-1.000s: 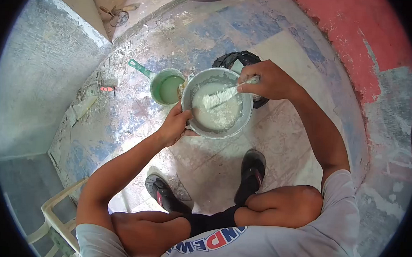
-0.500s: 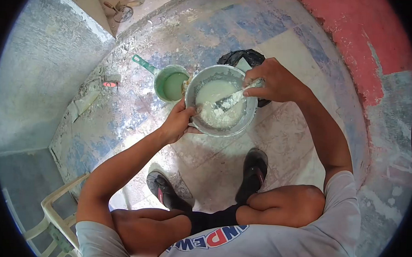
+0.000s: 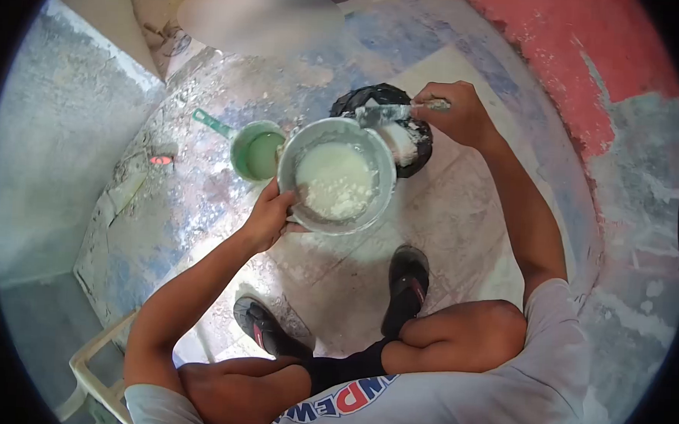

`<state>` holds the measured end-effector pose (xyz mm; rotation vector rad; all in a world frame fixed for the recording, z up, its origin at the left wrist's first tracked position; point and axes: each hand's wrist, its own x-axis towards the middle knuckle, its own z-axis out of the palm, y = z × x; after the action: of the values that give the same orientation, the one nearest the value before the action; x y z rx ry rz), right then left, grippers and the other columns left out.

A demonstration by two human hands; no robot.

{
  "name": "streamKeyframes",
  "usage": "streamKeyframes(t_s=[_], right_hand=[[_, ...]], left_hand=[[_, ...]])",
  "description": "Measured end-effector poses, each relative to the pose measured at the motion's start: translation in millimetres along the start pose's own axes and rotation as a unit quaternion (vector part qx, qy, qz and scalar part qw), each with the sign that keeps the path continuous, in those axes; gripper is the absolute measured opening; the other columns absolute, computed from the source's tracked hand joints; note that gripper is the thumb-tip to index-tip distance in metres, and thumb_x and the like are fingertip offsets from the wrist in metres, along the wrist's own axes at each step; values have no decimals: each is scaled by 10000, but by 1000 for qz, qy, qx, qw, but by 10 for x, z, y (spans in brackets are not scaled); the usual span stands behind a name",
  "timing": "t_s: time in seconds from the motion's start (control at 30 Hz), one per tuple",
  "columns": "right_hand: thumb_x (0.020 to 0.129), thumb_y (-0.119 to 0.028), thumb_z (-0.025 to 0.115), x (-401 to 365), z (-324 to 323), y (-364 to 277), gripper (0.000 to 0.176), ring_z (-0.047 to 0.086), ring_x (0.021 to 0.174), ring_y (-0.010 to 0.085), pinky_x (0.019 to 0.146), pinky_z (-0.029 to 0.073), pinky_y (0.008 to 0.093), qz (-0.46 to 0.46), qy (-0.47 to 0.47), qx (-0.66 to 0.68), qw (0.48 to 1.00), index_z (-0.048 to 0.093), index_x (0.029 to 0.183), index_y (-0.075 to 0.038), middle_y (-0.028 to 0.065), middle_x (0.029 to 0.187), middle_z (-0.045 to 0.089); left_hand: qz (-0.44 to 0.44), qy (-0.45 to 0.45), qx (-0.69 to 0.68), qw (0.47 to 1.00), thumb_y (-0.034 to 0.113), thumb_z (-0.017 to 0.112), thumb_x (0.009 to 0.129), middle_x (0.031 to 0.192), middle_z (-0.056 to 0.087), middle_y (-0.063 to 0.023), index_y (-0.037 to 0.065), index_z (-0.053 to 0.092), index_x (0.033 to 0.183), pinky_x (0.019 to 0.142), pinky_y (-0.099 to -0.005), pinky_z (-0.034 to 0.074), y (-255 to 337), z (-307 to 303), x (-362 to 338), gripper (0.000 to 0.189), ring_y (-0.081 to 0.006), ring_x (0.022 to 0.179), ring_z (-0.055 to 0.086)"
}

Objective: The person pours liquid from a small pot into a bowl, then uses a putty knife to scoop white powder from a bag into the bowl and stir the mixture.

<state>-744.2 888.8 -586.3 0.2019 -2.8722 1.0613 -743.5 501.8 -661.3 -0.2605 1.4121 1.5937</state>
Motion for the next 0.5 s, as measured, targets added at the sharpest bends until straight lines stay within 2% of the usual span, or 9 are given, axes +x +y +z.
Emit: streamKeyframes(t_s=[0.03, 0.1, 0.13, 0.17, 0.23, 0.33, 0.5], right_hand=[[807, -274, 778, -14, 17, 140, 191, 699, 740, 279, 716, 472, 376, -2, 34, -33, 999, 735, 866, -97, 96, 819, 733], [804, -310, 767, -74, 122, 435, 203, 698, 739, 289, 717, 483, 395, -15, 56, -177, 982, 733, 847, -115, 93, 821, 735], [813, -337, 747, -110, 212, 563, 210, 696, 765, 284, 761, 472, 417, 7, 56, -169, 984, 725, 856, -133, 78, 815, 735], [817, -345, 743, -152, 330, 690, 212, 691, 780, 283, 788, 459, 425, -12, 63, -200, 978, 724, 870, -140, 73, 811, 730], [816, -373, 742, -223, 550, 807, 227, 674, 823, 284, 845, 426, 436, -16, 68, -253, 965, 724, 890, -160, 77, 817, 715], [817, -396, 729, -221, 747, 863, 236, 658, 831, 273, 895, 408, 449, -3, 78, -251, 965, 710, 905, -179, 77, 792, 683], [814, -371, 726, -171, 979, 953, 216, 651, 837, 268, 901, 398, 446, -5, 122, -252, 960, 699, 908, -179, 72, 789, 668]], left_hand=[[5, 1, -12, 1000, 82, 397, 999, 1257, 601, -137, 160, 347, 1488, 766, -437, 657, -17, 14, -10, 497, -287, 986, 712], [-1, 5, 10, 1000, 81, 398, 999, 1240, 617, -121, 177, 354, 1486, 749, -416, 660, -48, -15, 2, 499, -273, 953, 722], [-3, 2, 5, 1000, 82, 400, 997, 1243, 617, -120, 181, 354, 1488, 749, -413, 660, -86, -41, 21, 503, -268, 955, 722], [-7, -2, -1, 1000, 82, 403, 996, 1246, 617, -119, 184, 354, 1489, 748, -410, 661, -120, -52, 35, 506, -263, 956, 722], [-13, -6, -8, 1000, 72, 408, 989, 1277, 604, -127, 180, 349, 1495, 764, -444, 659, -169, -62, 33, 520, -291, 979, 717], [-23, -9, -1, 1000, 59, 411, 980, 1308, 588, -142, 164, 353, 1488, 776, -477, 656, -225, -96, 22, 522, -321, 1006, 710], [-30, -14, -23, 999, 40, 414, 961, 1259, 614, -153, 140, 374, 1456, 746, -458, 667, -302, -142, -19, 507, -317, 973, 721]])
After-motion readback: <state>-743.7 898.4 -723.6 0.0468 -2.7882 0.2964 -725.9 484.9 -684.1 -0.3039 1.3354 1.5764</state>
